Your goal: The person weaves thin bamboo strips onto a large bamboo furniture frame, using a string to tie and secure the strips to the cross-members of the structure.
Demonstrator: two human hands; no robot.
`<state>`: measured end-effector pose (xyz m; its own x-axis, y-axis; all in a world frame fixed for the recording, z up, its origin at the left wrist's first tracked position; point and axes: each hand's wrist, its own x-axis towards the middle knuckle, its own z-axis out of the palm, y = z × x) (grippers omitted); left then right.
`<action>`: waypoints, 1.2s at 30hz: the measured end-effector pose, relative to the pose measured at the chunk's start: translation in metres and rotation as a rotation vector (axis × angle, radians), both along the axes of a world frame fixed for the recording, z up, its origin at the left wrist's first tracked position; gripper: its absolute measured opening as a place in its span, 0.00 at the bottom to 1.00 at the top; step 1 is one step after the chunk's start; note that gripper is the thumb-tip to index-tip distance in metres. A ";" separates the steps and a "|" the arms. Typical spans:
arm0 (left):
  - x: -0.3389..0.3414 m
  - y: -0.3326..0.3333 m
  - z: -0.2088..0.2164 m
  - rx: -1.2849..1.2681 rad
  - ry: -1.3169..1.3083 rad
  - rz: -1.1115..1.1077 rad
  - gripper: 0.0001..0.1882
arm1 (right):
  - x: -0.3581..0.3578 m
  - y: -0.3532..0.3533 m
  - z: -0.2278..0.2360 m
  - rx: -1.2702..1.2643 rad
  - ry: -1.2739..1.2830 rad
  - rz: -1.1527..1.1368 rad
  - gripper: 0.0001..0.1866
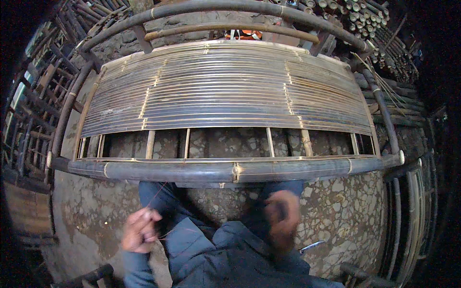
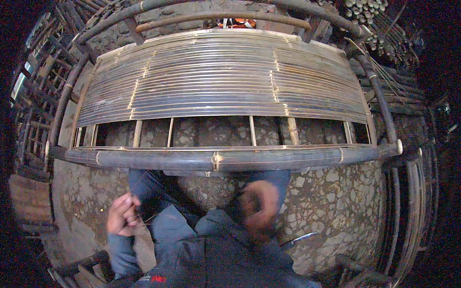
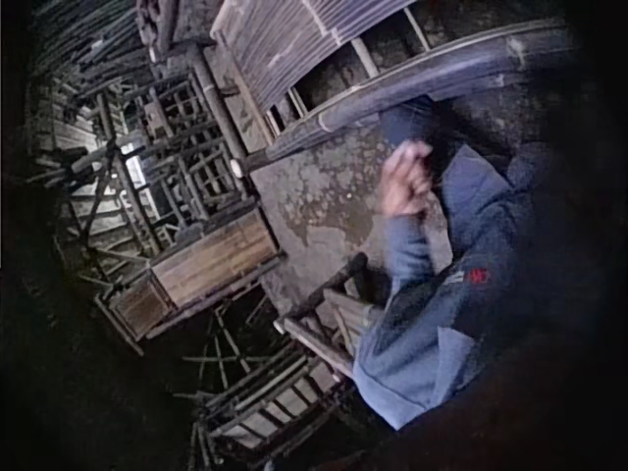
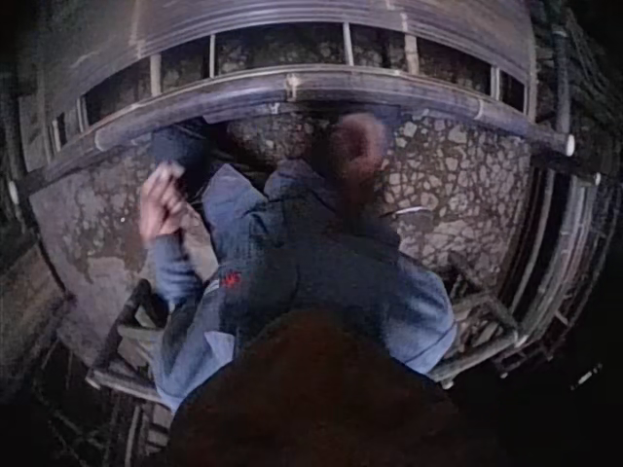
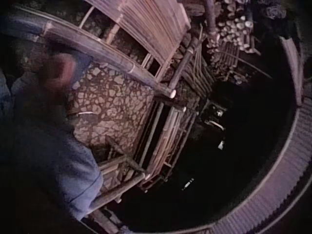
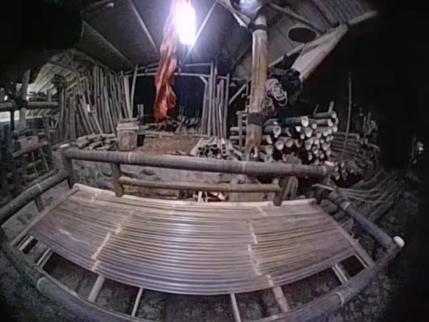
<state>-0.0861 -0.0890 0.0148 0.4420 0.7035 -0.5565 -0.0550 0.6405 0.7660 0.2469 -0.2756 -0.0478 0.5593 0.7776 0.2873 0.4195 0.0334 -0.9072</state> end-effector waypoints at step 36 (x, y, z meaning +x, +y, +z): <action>0.340 0.062 -0.096 0.927 0.158 -0.748 0.04 | 0.158 -0.045 0.075 -0.285 0.147 -0.120 0.15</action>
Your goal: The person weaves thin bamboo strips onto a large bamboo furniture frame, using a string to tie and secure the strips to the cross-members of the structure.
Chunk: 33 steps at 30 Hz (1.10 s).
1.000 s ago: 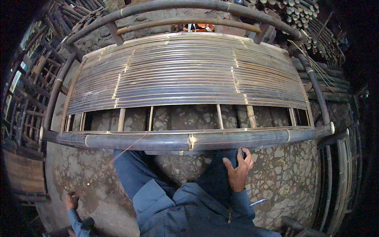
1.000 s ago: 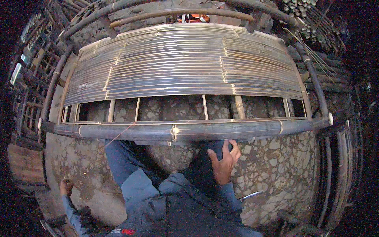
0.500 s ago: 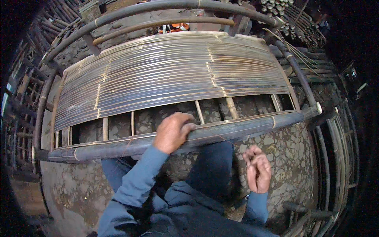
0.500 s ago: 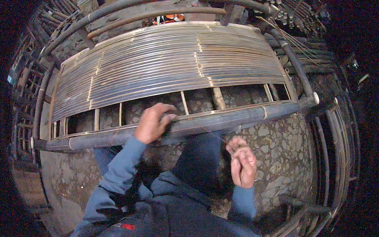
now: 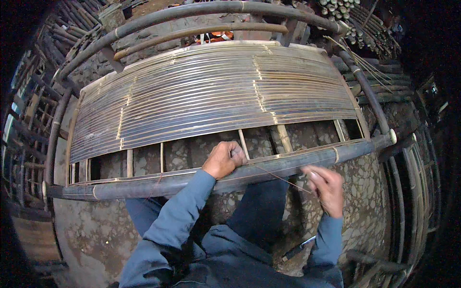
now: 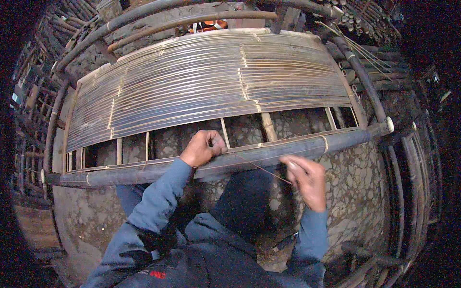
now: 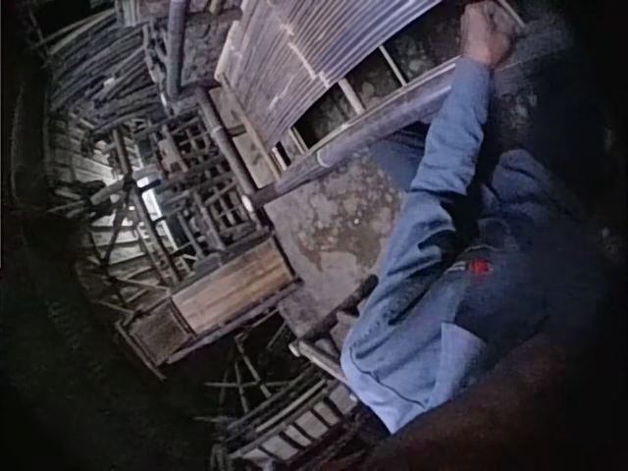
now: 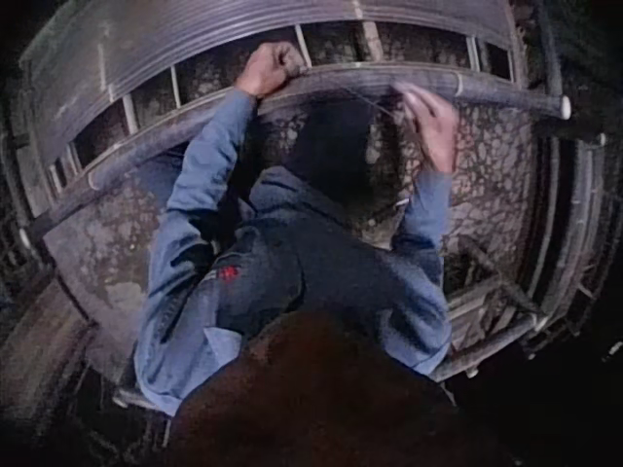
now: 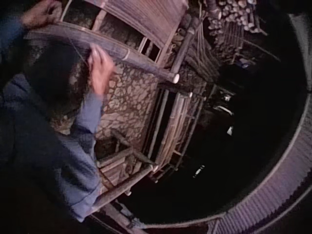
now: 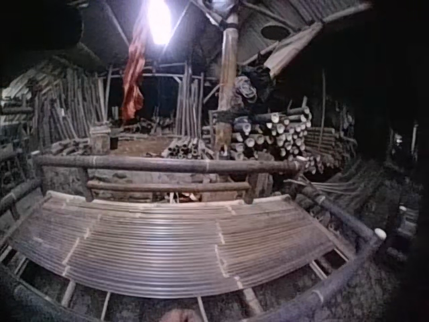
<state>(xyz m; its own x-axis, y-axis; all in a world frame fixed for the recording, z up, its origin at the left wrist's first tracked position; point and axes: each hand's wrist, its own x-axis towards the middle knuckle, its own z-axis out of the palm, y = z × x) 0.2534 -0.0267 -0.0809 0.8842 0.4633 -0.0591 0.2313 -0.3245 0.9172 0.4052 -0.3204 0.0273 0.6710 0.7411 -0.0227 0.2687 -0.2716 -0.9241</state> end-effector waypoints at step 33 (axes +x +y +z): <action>-0.001 -0.011 0.014 -0.227 -0.250 0.029 0.06 | 0.020 0.137 -0.054 -0.061 -0.043 0.597 0.09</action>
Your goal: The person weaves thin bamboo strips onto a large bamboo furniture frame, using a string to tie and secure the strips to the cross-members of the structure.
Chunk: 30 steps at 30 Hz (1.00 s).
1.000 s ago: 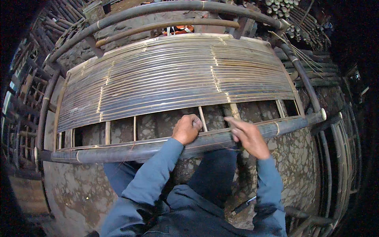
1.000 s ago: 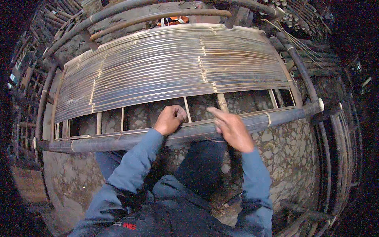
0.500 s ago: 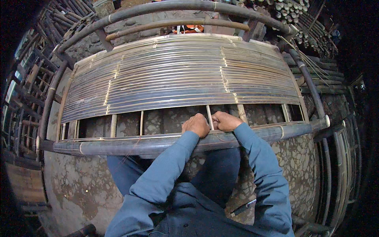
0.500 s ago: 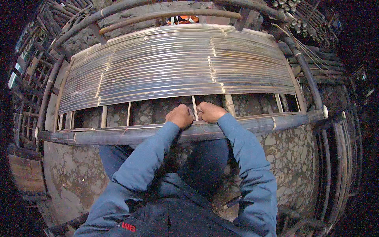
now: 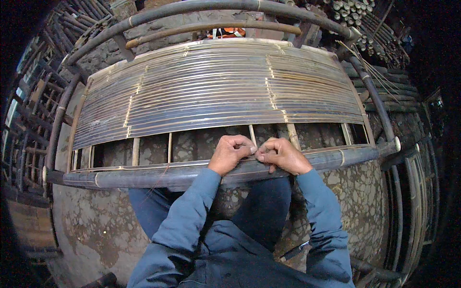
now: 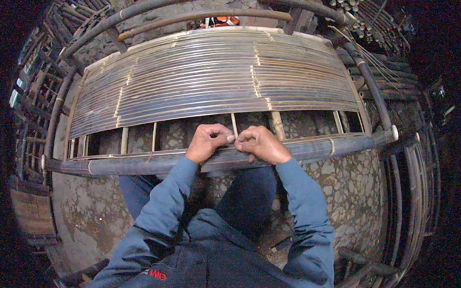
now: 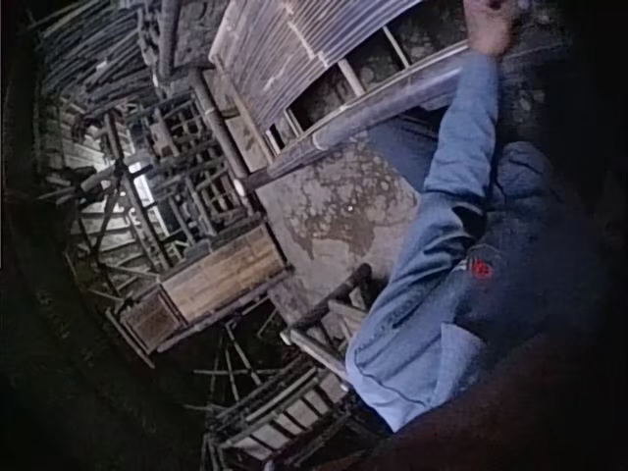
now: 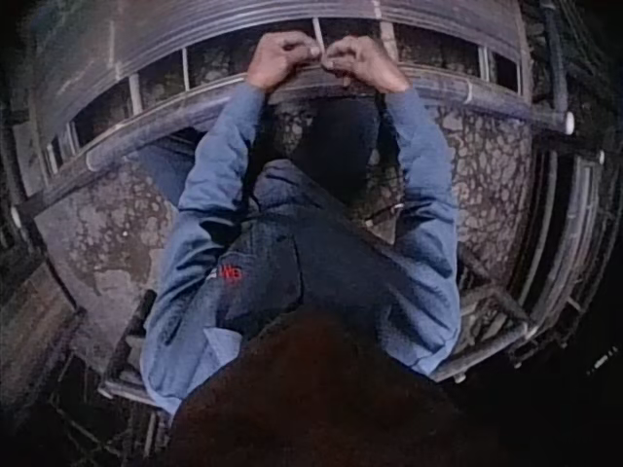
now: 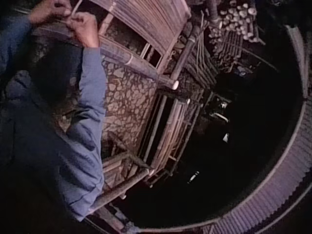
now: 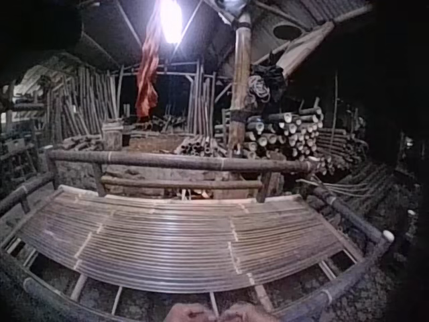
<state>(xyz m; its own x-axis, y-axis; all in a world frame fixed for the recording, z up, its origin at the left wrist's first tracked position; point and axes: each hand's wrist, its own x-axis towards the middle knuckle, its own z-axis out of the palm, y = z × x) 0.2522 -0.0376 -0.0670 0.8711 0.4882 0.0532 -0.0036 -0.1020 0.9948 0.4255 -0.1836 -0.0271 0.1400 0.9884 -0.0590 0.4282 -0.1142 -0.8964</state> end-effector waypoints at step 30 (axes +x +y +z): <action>-0.018 -0.108 0.065 0.384 -0.291 0.081 0.12 | -0.052 -0.078 0.186 0.938 1.387 -0.005 0.36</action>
<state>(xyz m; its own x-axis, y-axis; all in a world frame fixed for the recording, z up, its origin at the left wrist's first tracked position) 0.2346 -0.1455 -0.0025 0.7533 0.4511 0.4785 -0.2532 -0.4726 0.8441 0.3739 -0.2614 0.1590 0.4946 0.7502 0.4387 -0.6919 0.6454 -0.3236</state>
